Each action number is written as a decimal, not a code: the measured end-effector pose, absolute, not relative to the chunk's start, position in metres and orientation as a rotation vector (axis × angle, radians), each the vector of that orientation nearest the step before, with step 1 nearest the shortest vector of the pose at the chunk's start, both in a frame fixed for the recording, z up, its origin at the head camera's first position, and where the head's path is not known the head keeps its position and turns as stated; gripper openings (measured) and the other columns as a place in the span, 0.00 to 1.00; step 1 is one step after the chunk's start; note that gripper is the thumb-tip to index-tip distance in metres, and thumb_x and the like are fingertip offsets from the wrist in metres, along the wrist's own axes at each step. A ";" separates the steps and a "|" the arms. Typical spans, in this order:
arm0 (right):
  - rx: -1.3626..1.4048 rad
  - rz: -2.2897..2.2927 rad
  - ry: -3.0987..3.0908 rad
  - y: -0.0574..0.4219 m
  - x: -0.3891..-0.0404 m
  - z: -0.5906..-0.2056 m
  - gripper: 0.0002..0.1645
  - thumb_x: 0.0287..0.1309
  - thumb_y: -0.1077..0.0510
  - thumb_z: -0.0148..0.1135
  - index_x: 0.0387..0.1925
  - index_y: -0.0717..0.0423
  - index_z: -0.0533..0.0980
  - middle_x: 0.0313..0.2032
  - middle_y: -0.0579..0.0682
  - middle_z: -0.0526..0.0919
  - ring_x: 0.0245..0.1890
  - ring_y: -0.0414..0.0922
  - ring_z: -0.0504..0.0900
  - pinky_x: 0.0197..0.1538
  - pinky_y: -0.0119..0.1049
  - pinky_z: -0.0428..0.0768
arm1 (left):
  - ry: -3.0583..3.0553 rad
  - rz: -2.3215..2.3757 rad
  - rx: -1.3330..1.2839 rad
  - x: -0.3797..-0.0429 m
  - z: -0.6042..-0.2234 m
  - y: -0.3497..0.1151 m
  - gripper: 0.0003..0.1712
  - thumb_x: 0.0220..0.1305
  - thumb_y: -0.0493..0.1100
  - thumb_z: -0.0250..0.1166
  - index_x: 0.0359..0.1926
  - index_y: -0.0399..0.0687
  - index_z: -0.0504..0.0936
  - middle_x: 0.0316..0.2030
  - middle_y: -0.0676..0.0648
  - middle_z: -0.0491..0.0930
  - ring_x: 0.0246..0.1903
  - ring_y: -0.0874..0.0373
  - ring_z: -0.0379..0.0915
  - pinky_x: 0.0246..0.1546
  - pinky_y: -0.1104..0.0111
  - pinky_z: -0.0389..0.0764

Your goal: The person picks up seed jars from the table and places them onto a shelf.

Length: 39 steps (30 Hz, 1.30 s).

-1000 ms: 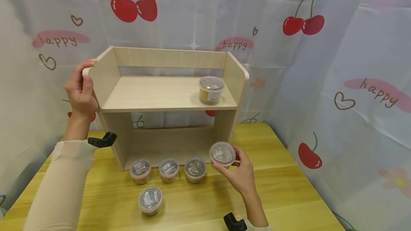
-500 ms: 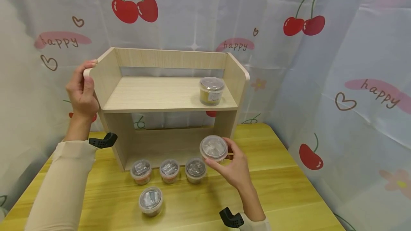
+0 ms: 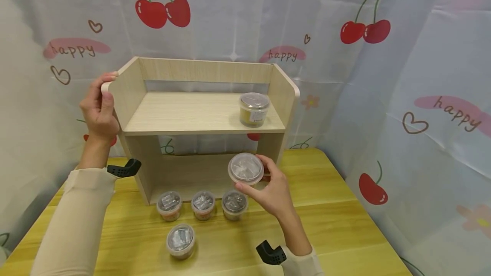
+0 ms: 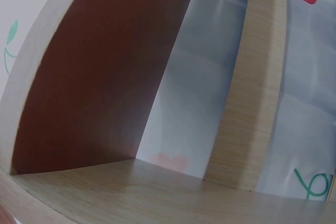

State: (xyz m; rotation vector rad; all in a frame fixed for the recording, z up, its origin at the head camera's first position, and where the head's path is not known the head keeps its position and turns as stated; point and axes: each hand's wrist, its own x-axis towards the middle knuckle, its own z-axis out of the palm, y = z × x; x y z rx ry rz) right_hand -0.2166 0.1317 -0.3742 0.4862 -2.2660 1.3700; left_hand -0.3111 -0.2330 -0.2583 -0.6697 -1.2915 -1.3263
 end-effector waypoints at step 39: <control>0.619 1.342 -2.163 0.097 -0.247 -0.312 0.49 0.37 0.47 0.82 0.62 0.58 0.72 0.46 0.49 0.82 0.39 0.42 0.81 0.41 0.44 0.82 | -1.314 -1.331 -0.659 -0.313 -0.260 -0.233 0.20 0.61 0.31 0.45 0.47 0.22 0.77 0.48 0.39 0.82 0.51 0.52 0.75 0.56 0.67 0.70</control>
